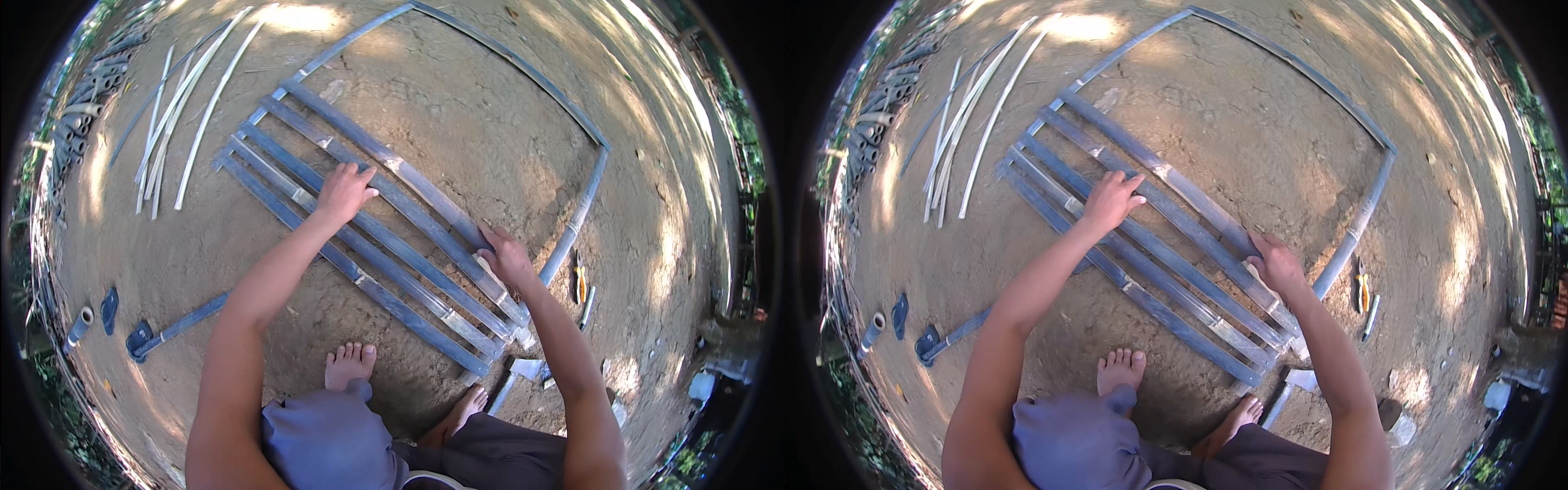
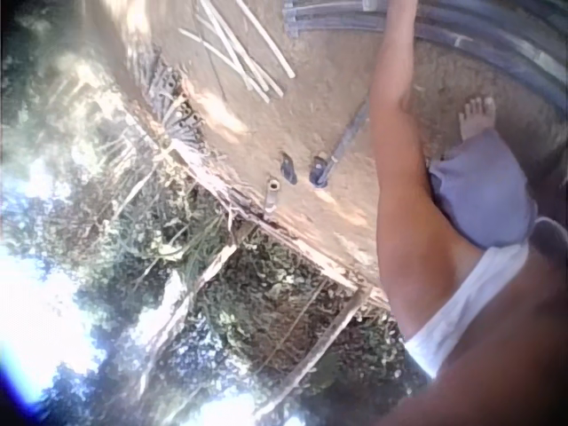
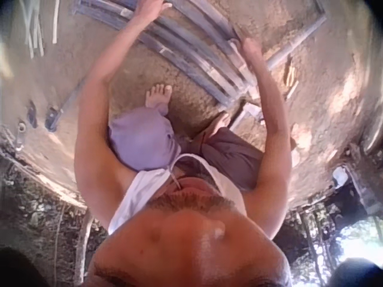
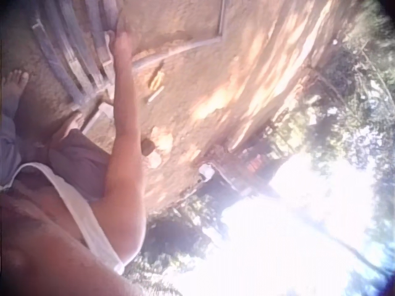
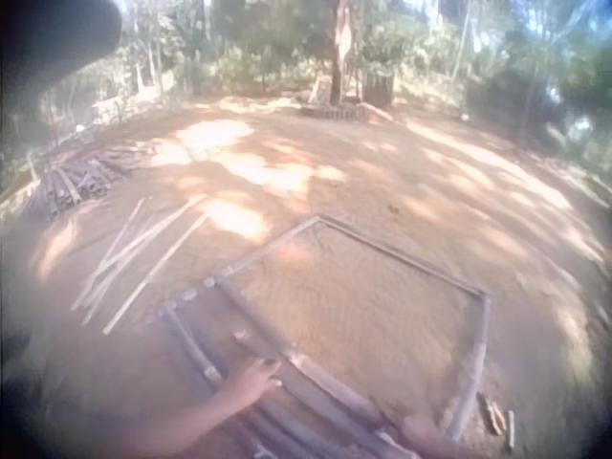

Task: The person assembles a bamboo frame by aligning split bamboo slats across a square frame and hammering nails with an adze to secure them.

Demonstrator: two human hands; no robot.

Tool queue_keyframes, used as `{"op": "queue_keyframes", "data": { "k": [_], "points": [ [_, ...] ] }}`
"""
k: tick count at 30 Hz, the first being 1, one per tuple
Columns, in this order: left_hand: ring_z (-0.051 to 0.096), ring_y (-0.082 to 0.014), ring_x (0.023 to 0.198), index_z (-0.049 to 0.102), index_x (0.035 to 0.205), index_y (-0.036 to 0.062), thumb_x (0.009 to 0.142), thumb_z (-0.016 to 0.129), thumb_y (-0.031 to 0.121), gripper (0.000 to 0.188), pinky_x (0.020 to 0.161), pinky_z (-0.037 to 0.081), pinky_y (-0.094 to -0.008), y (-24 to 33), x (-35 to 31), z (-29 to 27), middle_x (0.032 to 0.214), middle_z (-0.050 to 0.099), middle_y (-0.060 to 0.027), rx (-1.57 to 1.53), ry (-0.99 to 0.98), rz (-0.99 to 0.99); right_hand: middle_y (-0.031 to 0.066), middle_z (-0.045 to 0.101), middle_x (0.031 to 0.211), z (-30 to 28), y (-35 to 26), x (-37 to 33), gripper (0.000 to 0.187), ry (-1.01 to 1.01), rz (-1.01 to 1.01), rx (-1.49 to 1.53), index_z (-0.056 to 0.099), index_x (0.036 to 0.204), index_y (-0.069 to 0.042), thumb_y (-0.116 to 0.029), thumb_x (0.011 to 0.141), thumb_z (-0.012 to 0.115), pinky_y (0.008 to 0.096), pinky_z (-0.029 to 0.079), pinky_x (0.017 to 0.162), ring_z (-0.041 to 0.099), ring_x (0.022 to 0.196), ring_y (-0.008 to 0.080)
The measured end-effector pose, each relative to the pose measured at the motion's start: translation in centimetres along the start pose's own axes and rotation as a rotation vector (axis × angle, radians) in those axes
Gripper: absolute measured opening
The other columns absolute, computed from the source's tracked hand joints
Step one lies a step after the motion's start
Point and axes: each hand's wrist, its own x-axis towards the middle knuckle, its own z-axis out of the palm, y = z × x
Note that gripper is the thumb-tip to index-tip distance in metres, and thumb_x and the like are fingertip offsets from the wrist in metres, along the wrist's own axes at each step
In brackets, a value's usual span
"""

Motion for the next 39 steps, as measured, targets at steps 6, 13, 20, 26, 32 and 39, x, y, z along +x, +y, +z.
{"op": "queue_keyframes", "data": {
  "k": [6, 13, 20, 26, 32, 39],
  "points": [
    [0.058, -0.0327, 0.11, 0.069, 0.129, 0.015, 0.084, 0.076, 0.04, 0.052, 0.088, 0.051, -0.0462, -0.6, 0.3, 1.3, 0.116, 0.061, -0.0108, 0.065, 0.09, 0.149, 0.0194, 0.071, 0.117, -1.9, 4.9, 1.9, 0.041, 0.088, 0.008, 0.237, 0.062, 0.138, -0.011, -0.026, 0.1, 0.061, 0.046, 0.053, 0.094, 0.067, 0.106, 0.0397],
    [0.056, -0.03, 0.122, 0.067, 0.13, 0.0167, 0.086, 0.074, 0.043, 0.052, 0.093, 0.051, -0.0482, -0.5, 0.7, 0.4, 0.131, 0.062, -0.0076, 0.142, 0.003, 0.136, 0.0166, 0.072, 0.11, -6.7, 8.3, -0.9, 0.038, 0.07, 0.046, 0.069, 0.065, 0.137, -0.017, -0.026, 0.1, 0.061, 0.0459, 0.054, 0.09, 0.068, 0.1, 0.0374],
    [0.053, -0.0317, 0.129, 0.064, 0.136, 0.0166, 0.091, 0.069, 0.048, 0.055, 0.101, 0.049, -0.0497, 0.6, 1.0, 0.2, 0.137, 0.059, -0.0109, 0.11, -0.05, 0.122, 0.0217, 0.068, 0.118, -2.1, 5.5, -1.6, 0.057, -0.002, -0.039, 0.204, 0.054, 0.147, -0.012, -0.017, 0.092, 0.071, 0.0443, 0.054, 0.092, 0.068, 0.103, 0.0367],
    [0.049, -0.0305, 0.134, 0.062, 0.14, 0.0198, 0.092, 0.069, 0.045, 0.055, 0.105, 0.047, -0.0487, -1.9, -1.1, 1.4, 0.142, 0.056, -0.0086, 0.068, 0.026, 0.082, 0.0211, 0.066, 0.118, 1.9, 0.5, 1.7, 0.06, 0.001, 0.022, 0.292, 0.054, 0.148, -0.012, -0.015, 0.092, 0.073, 0.0405, 0.052, 0.097, 0.066, 0.108, 0.034],
    [0.048, -0.0305, 0.134, 0.063, 0.139, 0.0197, 0.09, 0.07, 0.043, 0.054, 0.104, 0.047, -0.0487, -2.3, -1.6, 1.4, 0.144, 0.055, -0.0086, 0.014, 0.03, 0.056, 0.0202, 0.067, 0.119, 2.3, -0.2, 2.1, 0.061, -0.02, 0.033, 0.378, 0.055, 0.147, -0.011, -0.008, 0.09, 0.074, 0.0394, 0.051, 0.099, 0.066, 0.109, 0.0332],
    [0.053, -0.0343, 0.129, 0.063, 0.137, 0.0156, 0.091, 0.071, 0.039, 0.052, 0.105, 0.047, -0.0474, -0.3, 0.4, 2.1, 0.139, 0.059, -0.0132, -0.02, 0.11, 0.152, 0.0228, 0.064, 0.128, 0.4, 2.1, 1.3, 0.06, -0.064, -0.026, 0.333, 0.05, 0.151, -0.013, -0.012, 0.093, 0.069, 0.0418, 0.049, 0.103, 0.063, 0.117, 0.0367]
  ]
}}
